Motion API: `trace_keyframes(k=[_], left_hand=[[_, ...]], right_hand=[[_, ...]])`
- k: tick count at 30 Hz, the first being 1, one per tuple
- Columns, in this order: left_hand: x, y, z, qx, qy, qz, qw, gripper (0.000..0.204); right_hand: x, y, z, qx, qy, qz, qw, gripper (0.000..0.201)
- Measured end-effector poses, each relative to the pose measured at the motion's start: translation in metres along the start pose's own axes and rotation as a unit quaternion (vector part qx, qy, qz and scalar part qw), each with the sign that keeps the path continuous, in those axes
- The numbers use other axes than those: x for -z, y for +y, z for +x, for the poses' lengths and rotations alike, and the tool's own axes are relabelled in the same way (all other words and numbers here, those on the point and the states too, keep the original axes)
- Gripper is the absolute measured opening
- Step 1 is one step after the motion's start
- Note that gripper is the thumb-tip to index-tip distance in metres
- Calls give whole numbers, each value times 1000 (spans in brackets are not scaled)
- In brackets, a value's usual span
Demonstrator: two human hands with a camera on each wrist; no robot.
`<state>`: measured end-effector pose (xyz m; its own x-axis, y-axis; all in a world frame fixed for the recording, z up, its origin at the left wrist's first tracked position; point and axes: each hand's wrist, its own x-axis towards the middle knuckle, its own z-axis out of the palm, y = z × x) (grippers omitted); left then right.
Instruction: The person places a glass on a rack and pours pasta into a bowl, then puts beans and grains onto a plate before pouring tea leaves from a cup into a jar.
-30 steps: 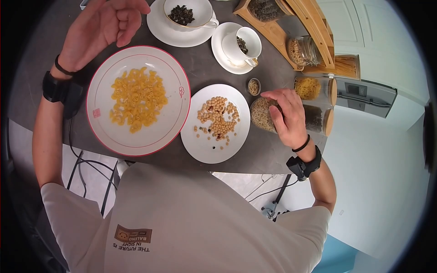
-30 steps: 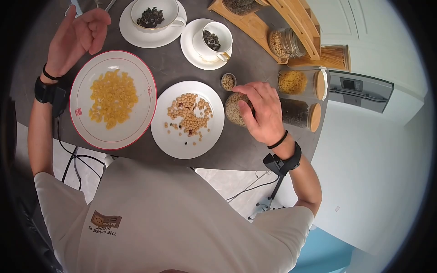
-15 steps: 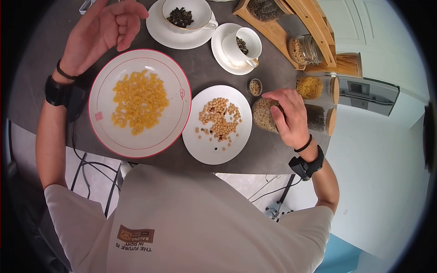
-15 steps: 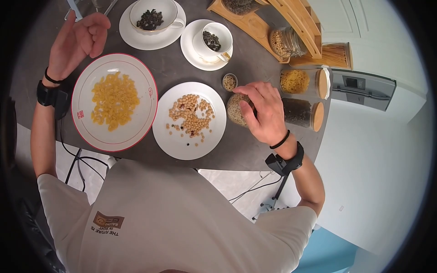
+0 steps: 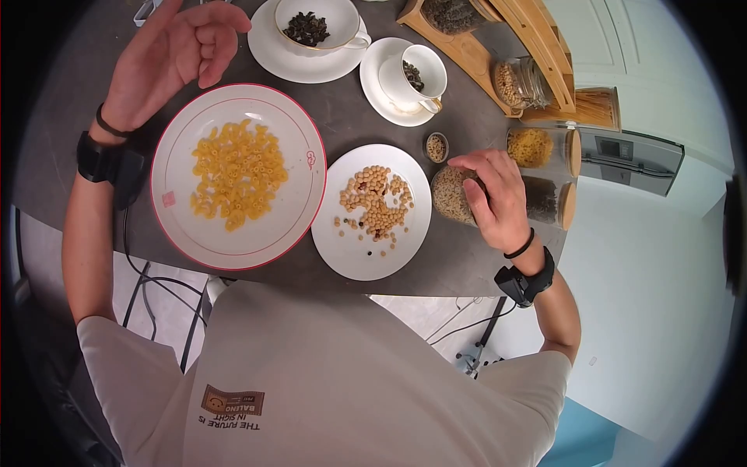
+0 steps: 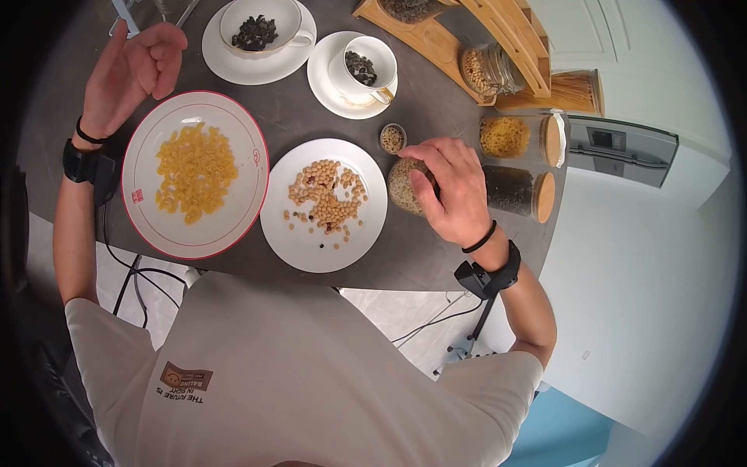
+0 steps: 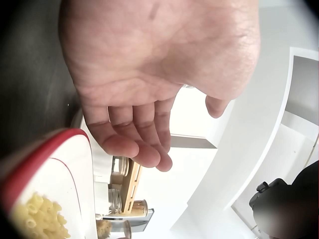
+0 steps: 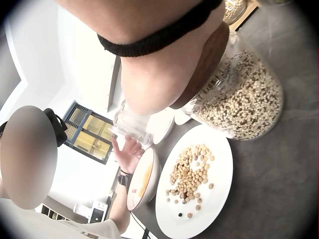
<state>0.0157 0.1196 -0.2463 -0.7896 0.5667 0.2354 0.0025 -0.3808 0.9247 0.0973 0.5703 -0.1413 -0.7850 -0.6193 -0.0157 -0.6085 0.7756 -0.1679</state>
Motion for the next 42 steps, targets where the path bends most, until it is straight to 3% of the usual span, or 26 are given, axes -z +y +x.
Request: trace_keyframes(k=[42], left_hand=[[0,-1,-1,4,3,-2,1000,75]], right_hand=[[-3,4,-2,1,20,11,1000,23]])
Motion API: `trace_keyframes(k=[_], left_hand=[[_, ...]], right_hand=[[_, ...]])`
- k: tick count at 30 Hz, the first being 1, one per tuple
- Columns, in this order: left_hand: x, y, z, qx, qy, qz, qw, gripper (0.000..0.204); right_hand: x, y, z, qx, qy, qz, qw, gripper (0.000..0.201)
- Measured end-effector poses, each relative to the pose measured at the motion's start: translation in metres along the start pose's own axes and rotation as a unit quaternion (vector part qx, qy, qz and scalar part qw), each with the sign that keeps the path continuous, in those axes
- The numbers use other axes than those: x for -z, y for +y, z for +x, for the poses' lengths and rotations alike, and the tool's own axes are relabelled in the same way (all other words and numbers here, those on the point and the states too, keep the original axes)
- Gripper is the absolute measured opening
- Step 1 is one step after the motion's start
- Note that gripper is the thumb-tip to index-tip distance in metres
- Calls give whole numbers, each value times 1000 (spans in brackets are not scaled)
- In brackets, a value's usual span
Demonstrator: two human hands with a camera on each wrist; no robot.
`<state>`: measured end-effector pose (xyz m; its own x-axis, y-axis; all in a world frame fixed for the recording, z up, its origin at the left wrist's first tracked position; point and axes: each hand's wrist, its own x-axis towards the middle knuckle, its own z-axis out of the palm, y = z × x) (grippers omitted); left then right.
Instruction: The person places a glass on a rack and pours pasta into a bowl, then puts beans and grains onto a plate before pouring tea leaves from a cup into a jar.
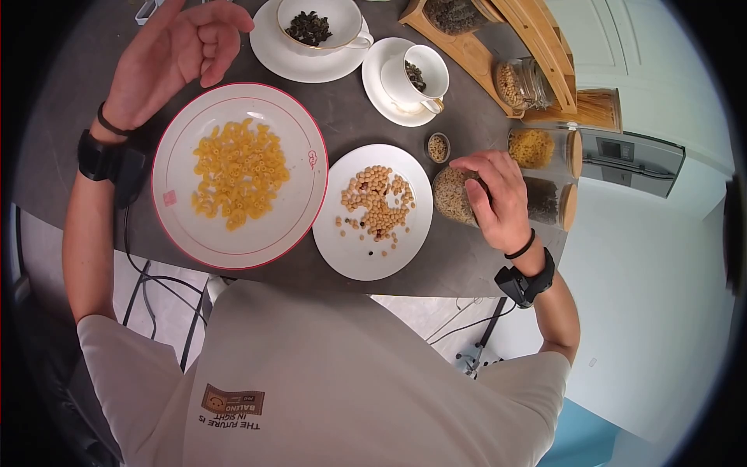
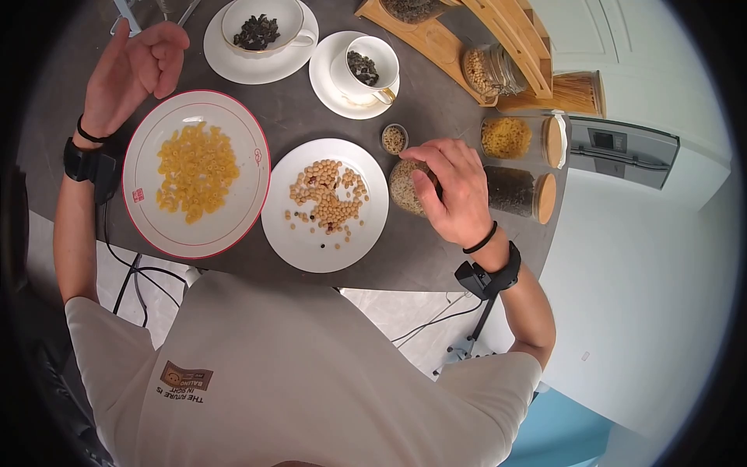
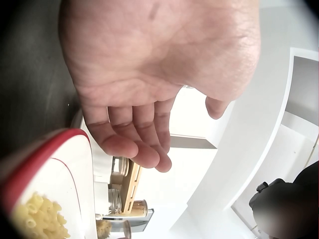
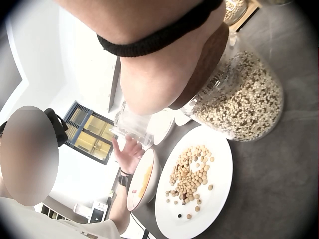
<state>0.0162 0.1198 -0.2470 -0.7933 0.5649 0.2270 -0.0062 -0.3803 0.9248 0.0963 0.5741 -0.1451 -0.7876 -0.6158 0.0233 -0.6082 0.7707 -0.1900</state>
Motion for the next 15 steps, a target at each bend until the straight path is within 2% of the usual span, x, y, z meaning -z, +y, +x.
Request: trace_keyframes(k=[15], left_hand=[[0,1,0,0,3,-2,1000,75]], right_hand=[[0,-1,0,1,4,1,1000,22]])
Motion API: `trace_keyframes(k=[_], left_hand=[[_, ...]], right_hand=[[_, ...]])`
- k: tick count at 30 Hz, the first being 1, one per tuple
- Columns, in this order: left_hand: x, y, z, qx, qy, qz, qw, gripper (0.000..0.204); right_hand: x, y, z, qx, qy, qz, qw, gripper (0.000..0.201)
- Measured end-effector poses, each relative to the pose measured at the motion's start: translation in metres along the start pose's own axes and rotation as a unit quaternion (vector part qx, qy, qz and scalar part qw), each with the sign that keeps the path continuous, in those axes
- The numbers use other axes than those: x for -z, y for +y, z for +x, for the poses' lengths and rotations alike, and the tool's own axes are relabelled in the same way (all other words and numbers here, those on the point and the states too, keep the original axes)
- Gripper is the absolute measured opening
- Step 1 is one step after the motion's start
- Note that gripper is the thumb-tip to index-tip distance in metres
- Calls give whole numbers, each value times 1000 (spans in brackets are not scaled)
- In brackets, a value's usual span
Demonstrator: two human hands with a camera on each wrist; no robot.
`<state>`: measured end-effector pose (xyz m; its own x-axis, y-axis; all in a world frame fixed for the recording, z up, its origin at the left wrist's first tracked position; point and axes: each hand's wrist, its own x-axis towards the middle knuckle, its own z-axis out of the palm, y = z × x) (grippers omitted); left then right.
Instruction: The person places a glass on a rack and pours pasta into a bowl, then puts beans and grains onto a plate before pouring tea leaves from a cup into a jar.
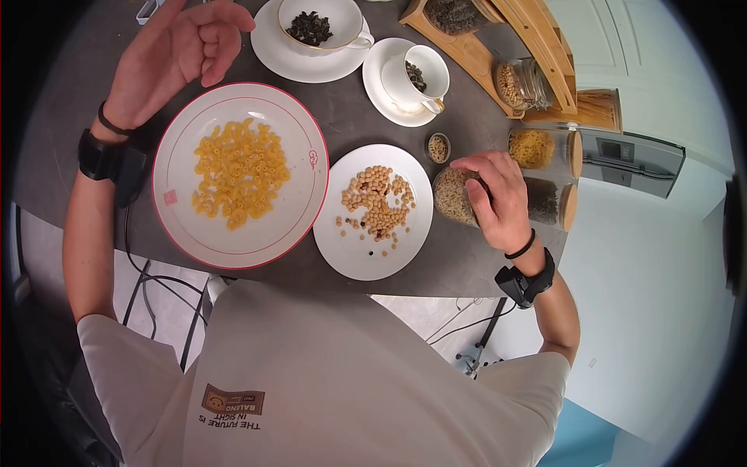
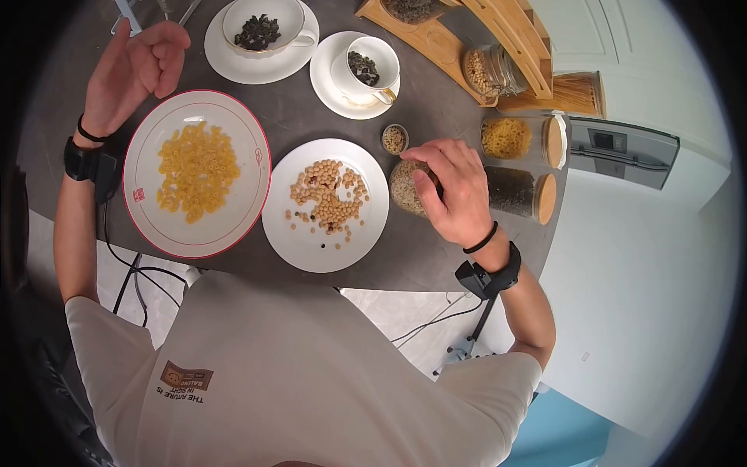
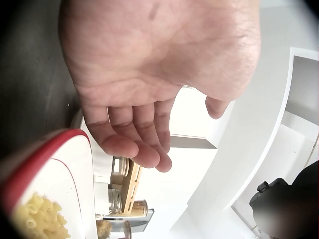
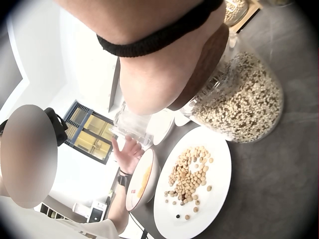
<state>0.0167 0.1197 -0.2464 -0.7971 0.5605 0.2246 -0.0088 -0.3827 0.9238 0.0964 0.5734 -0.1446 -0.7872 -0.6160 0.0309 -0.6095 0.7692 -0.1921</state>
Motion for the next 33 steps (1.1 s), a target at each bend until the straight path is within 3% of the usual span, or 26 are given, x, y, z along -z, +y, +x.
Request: trace_keyframes(k=[19,33], left_hand=[[-12,8,1,7,4,-42,999,76],[-18,10,0,24,26,-46,998,80]], right_hand=[[11,7,-2,4,-12,15,1000,23],[14,70,3,17,30,27,999,20]])
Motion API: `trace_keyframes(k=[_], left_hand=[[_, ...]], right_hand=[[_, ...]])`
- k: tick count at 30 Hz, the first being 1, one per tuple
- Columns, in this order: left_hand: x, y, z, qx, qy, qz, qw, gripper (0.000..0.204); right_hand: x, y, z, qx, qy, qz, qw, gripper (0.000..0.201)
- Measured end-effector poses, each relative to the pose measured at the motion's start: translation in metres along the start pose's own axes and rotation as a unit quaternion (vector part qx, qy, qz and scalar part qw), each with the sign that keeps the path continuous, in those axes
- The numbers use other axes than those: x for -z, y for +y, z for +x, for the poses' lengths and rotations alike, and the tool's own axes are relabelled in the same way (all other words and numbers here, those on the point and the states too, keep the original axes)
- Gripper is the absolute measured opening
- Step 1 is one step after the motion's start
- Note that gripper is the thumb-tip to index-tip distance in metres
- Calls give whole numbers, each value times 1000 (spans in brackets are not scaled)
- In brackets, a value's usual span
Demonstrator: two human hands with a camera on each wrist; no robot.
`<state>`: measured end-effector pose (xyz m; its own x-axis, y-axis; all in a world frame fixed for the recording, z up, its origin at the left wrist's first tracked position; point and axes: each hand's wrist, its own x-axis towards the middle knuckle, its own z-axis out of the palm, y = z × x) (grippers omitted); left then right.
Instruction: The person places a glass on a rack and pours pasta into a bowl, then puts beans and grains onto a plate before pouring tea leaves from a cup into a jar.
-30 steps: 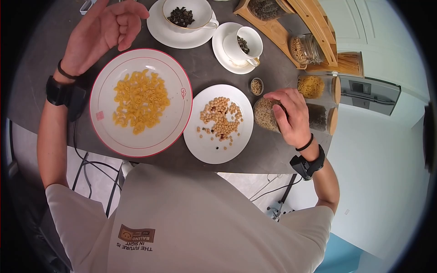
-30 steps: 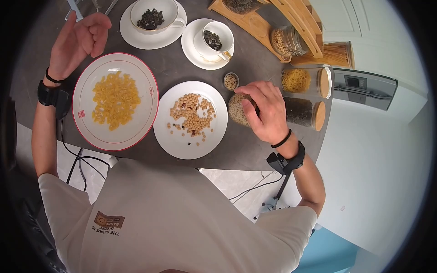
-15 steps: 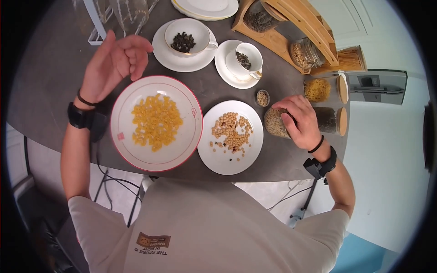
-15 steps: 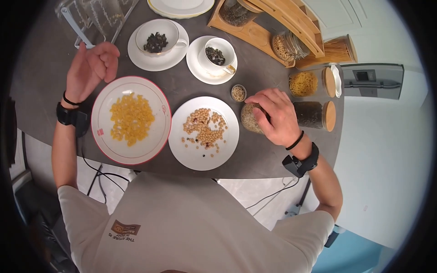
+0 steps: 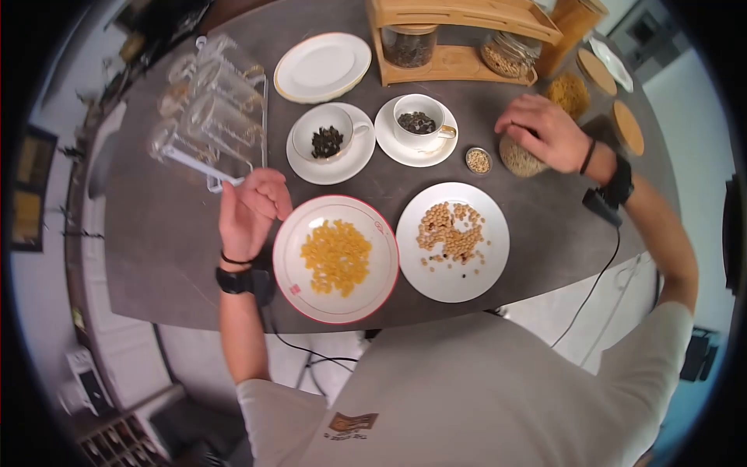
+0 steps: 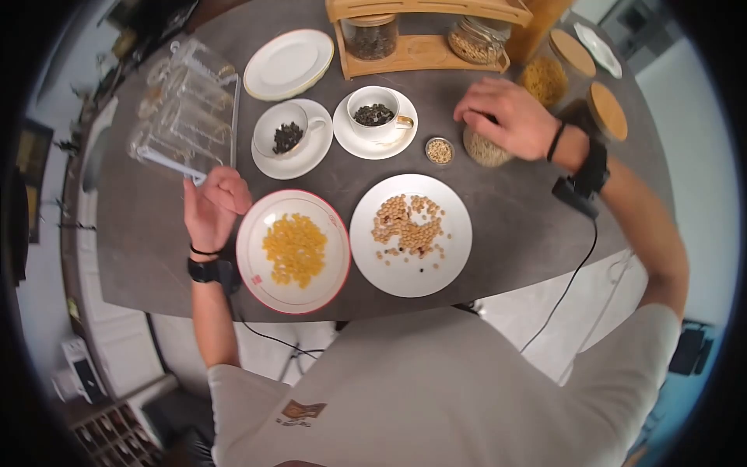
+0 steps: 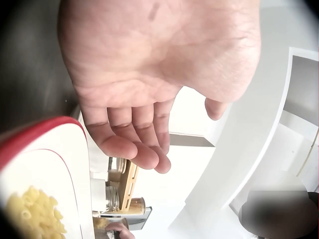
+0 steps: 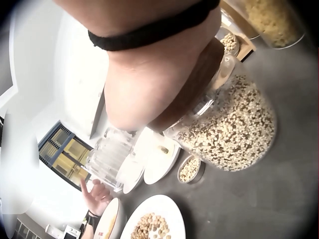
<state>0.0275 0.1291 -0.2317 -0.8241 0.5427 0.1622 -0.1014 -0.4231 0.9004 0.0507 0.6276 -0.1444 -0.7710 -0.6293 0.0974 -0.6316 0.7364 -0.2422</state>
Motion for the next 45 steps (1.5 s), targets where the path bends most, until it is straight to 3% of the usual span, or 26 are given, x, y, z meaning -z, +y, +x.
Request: trace_keyframes(k=[2,8,11,14,17,20,21,24,26,28,31,34,37,39,41,43,45], left_hand=[[-1,0,0,0,-11,-6,1000,79],[-5,1,1,-1,-4,-5,1000,77],[-5,2,1,6,-5,-10,1000,75],[-1,0,1,-4,-1,-17,1000,76],[3,0,2,-12,0,-29,1000,76],[4,1,2,-14,1,-31,999,77],[4,1,3,-16,-6,-29,999,77],[4,-1,2,-12,-18,-35,999,77],[2,1,2,-13,-22,-36,999,77],[4,0,2,-12,-25,-37,999,77],[0,0,2,-7,-17,-16,1000,76],[0,1,1,-8,-7,-7,1000,75],[5,1,2,-17,-18,-9,1000,76],[7,-2,0,-23,-16,7,1000,75],[-1,-5,-6,12,88,-52,995,74],[4,0,-2,-8,-18,-11,1000,72],[3,2,1,-14,-25,-6,1000,72]], right_hand=[[-5,8,5,-10,35,-4,999,21],[-24,17,33,-156,112,7,981,27],[-25,17,48,-178,156,30,971,28],[-28,30,61,-153,248,123,949,27],[-23,30,55,-96,347,131,924,27],[-15,22,30,-97,375,134,912,32],[-19,28,21,-81,379,143,911,47],[-31,9,-10,-162,383,113,902,65],[-40,-1,-25,-241,347,165,891,91],[-56,2,-30,-263,310,157,900,101],[-69,8,-26,-334,208,164,905,105],[-84,10,-15,-328,245,102,907,105],[-92,18,-6,-297,267,95,912,101],[-97,20,-3,-210,287,206,912,99],[-85,26,8,-144,320,226,909,97],[-84,19,10,-164,330,198,908,94],[-81,22,15,-211,317,204,902,92]])
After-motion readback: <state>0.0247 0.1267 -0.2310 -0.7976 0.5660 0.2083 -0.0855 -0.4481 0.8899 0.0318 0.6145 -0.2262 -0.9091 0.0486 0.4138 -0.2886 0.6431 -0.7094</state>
